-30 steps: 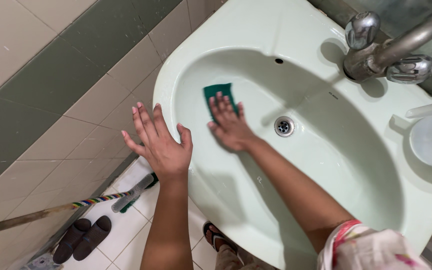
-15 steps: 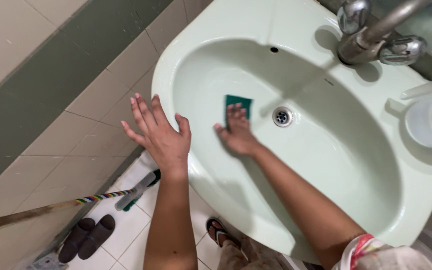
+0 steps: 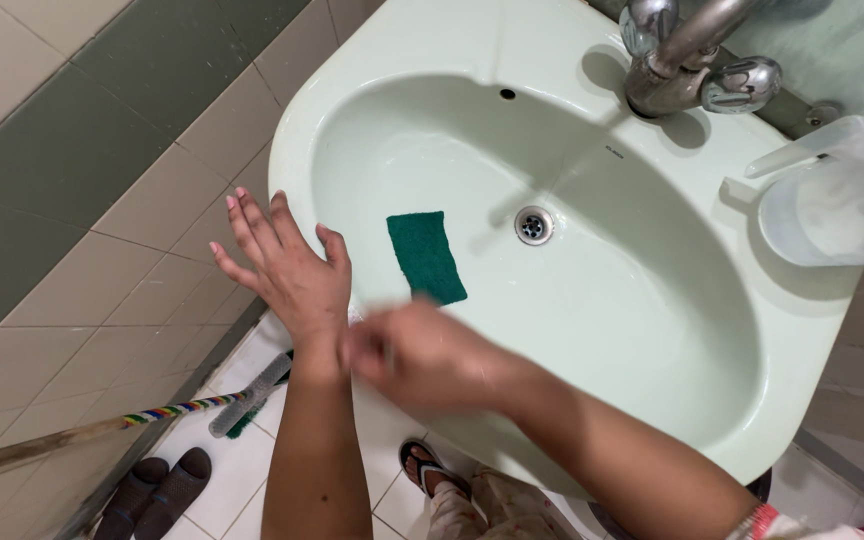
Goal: The person scrubs a white bathroom sink with a green sponge, then rinses the sponge and a plastic jug under running water. The person repeatedly fills and empties the jug while rinsing the sponge and the sink basin.
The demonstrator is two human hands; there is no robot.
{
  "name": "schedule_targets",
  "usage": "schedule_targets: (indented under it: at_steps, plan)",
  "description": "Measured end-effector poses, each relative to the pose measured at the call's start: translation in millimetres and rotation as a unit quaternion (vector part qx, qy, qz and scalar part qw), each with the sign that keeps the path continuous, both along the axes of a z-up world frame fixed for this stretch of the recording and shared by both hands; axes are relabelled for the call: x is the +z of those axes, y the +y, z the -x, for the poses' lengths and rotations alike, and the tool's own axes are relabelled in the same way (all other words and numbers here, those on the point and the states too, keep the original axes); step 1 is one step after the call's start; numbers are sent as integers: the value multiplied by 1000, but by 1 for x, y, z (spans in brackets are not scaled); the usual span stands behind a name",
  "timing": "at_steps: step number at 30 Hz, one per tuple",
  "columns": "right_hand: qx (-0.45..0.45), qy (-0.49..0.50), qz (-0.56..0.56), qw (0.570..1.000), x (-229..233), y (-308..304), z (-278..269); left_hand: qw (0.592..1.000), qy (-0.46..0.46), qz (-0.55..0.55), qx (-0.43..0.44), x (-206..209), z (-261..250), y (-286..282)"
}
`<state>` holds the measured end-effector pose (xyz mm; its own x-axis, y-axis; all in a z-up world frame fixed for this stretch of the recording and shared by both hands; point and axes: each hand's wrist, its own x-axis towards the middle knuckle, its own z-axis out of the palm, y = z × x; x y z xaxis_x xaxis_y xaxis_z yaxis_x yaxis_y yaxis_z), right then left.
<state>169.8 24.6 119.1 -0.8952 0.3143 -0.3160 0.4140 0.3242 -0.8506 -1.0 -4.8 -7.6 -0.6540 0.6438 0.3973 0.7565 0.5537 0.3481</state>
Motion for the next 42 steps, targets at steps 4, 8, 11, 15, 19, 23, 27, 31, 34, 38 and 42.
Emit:
schedule_targets:
  at_steps: [4, 8, 11, 15, 19, 23, 27, 31, 34, 38, 42]
  plan:
    - [313, -161, 52, 935, 72, -35, -30, 999, 21, 25, -10, -3, 4, 2]
    - [303, -152, 58, 939, 73, -34, -35, 999, 30, 25, -23, -4, 2, 6]
    - [240, -136, 31, 961, 56, -32, -26, 999, 28, 30, -30, -6, 3, 5]
    - [158, -121, -8, 980, 41, -29, -46, 998, 41, 26, -35, -9, 5, 6]
    - [103, -112, -46, 987, 43, -17, -70, 998, 31, 48, -35, -9, 2, 5]
    - [98, -101, -68, 988, 34, -20, -66, 997, 40, 61, -27, -13, 6, 3]
    - [148, -74, -71, 984, 15, -33, -47, 998, 57, 34, -14, -16, 2, 4]
    - [207, -48, -83, 974, -8, -32, -31, 1000, 10, 23, 2, -13, -1, 13]
    - [227, 1, -74, 971, -12, -49, -5, 999, 14, 46, 11, -5, 4, -8]
    - [208, 75, -158, 962, 12, -30, 24, 999, 18, 36, 18, -1, -4, 7]
    - [41, 120, -308, 943, -13, 45, 40, 1000, 13, 3, -9, 3, -7, -2]
